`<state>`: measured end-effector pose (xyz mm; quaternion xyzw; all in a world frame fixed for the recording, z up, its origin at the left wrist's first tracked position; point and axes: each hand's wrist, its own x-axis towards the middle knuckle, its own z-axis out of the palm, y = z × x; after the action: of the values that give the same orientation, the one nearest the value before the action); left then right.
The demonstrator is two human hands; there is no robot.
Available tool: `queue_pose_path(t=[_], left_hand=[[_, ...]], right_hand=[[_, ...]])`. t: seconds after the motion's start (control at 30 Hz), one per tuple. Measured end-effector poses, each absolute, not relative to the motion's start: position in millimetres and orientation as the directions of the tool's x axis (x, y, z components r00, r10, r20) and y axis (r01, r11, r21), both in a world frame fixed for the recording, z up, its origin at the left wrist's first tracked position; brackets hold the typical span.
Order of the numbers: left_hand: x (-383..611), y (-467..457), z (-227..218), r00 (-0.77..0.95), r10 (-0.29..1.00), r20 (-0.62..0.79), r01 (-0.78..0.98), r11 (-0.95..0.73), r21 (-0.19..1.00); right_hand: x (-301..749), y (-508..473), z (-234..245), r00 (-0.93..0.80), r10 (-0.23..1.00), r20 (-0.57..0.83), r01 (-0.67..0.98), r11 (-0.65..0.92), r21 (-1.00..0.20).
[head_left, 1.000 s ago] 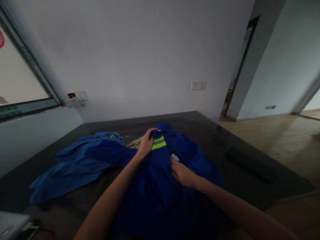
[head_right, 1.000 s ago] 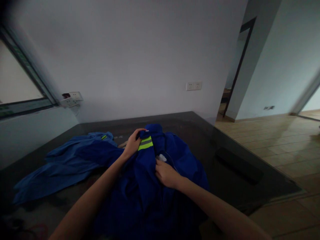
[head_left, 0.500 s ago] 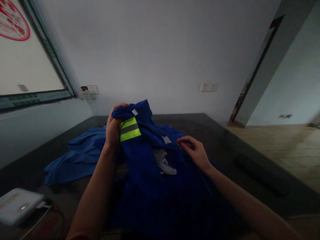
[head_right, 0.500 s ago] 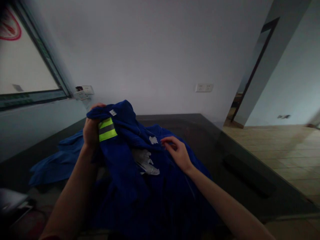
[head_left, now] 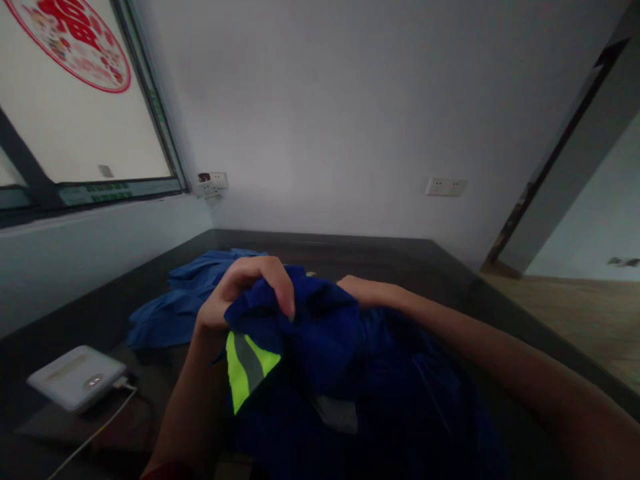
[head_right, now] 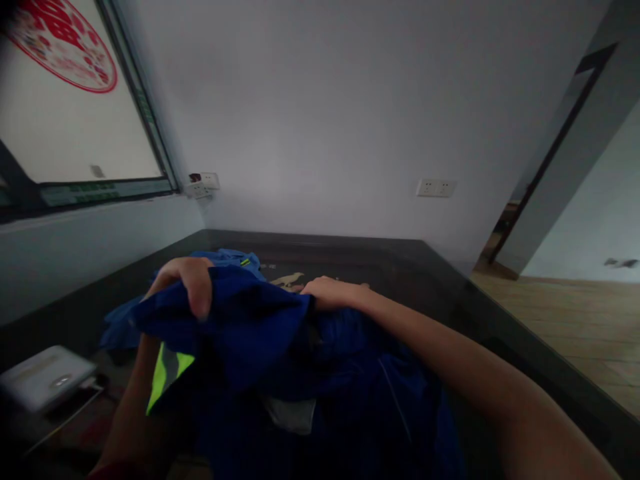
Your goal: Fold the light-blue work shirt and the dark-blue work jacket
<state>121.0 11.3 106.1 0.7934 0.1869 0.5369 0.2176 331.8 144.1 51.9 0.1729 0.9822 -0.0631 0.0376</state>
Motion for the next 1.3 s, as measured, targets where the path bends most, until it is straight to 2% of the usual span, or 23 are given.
queue_pose_path(t=[0.07, 0.13, 0.23, 0.3, 0.4, 0.47, 0.53, 0.6, 0.67, 0.73, 0.77, 0.8, 0.83, 0.87, 0.9, 0.97, 1.13, 1.23, 1.3], left_hand=[[120, 12, 112, 0.384, 0.471, 0.794, 0.017, -0.864, 0.504], [119, 19, 115, 0.256, 0.487, 0.835, 0.025, -0.867, 0.497], [119, 37, 114, 0.056, 0.568, 0.821, 0.104, -0.821, 0.561], [118, 51, 111, 0.008, 0.592, 0.806, 0.201, -0.791, 0.578], [117, 68, 105, -0.029, 0.568, 0.823, 0.314, -0.776, 0.547], [116, 75, 103, -0.052, 0.567, 0.822, 0.325, -0.769, 0.551], [114, 81, 100, -0.058, 0.594, 0.802, 0.299, -0.756, 0.582], [107, 89, 95, -0.014, 0.653, 0.757, 0.268, -0.727, 0.632], [96, 99, 85, 0.084, 0.731, 0.678, 0.28, -0.67, 0.687], [81, 112, 71, 0.194, 0.822, 0.536, 0.397, -0.566, 0.723], [73, 119, 62, 0.222, 0.872, 0.435, 0.501, -0.485, 0.717], [65, 126, 53, 0.218, 0.924, 0.315, 0.62, -0.381, 0.686], [57, 132, 45, 0.179, 0.963, 0.203, 0.732, -0.268, 0.626], [51, 137, 39, 0.126, 0.984, 0.129, 0.812, -0.177, 0.556], [47, 140, 35, 0.084, 0.992, 0.097, 0.861, -0.121, 0.494], [45, 141, 32, 0.073, 0.988, 0.137, 0.891, -0.126, 0.437], [78, 144, 36, 0.242, 0.931, 0.274, 0.822, -0.347, 0.452], [106, 158, 18, 0.252, 0.889, 0.381, 0.817, -0.407, 0.408], [119, 171, -2, 0.18, 0.892, 0.415, 0.852, -0.352, 0.387]], right_hand=[[350, 149, 60, -0.891, 0.452, -0.034, 0.451, 0.891, 0.049], [375, 160, 77, -0.847, 0.53, 0.029, 0.529, 0.839, 0.13], [415, 176, 113, -0.729, 0.675, 0.112, 0.684, 0.712, 0.161], [442, 178, 143, -0.627, 0.755, 0.193, 0.779, 0.609, 0.148], [477, 162, 188, -0.584, 0.706, 0.402, 0.784, 0.619, 0.052], [496, 141, 210, -0.499, 0.574, 0.649, 0.749, 0.662, -0.009], [510, 121, 214, -0.34, 0.474, 0.812, 0.733, 0.675, -0.087], [522, 109, 197, -0.195, 0.44, 0.876, 0.75, 0.643, -0.156], [534, 107, 158, -0.27, 0.575, 0.772, 0.762, 0.618, -0.194], [546, 111, 107, -0.447, 0.798, 0.405, 0.793, 0.563, -0.232], [553, 113, 81, -0.474, 0.866, 0.161, 0.836, 0.5, -0.224], [560, 114, 58, -0.459, 0.883, -0.091, 0.878, 0.436, -0.197], [566, 114, 40, -0.401, 0.875, -0.27, 0.916, 0.373, -0.152], [571, 113, 27, -0.369, 0.868, -0.333, 0.929, 0.344, -0.133], [575, 112, 19, -0.367, 0.859, -0.358, 0.93, 0.338, -0.142], [578, 111, 21, -0.41, 0.86, -0.305, 0.91, 0.365, -0.196], [562, 125, 45, -0.502, 0.859, -0.098, 0.839, 0.457, -0.294], [544, 133, 36, -0.529, 0.847, -0.054, 0.827, 0.5, -0.259], [534, 135, 22, -0.52, 0.852, -0.059, 0.84, 0.498, -0.215]])
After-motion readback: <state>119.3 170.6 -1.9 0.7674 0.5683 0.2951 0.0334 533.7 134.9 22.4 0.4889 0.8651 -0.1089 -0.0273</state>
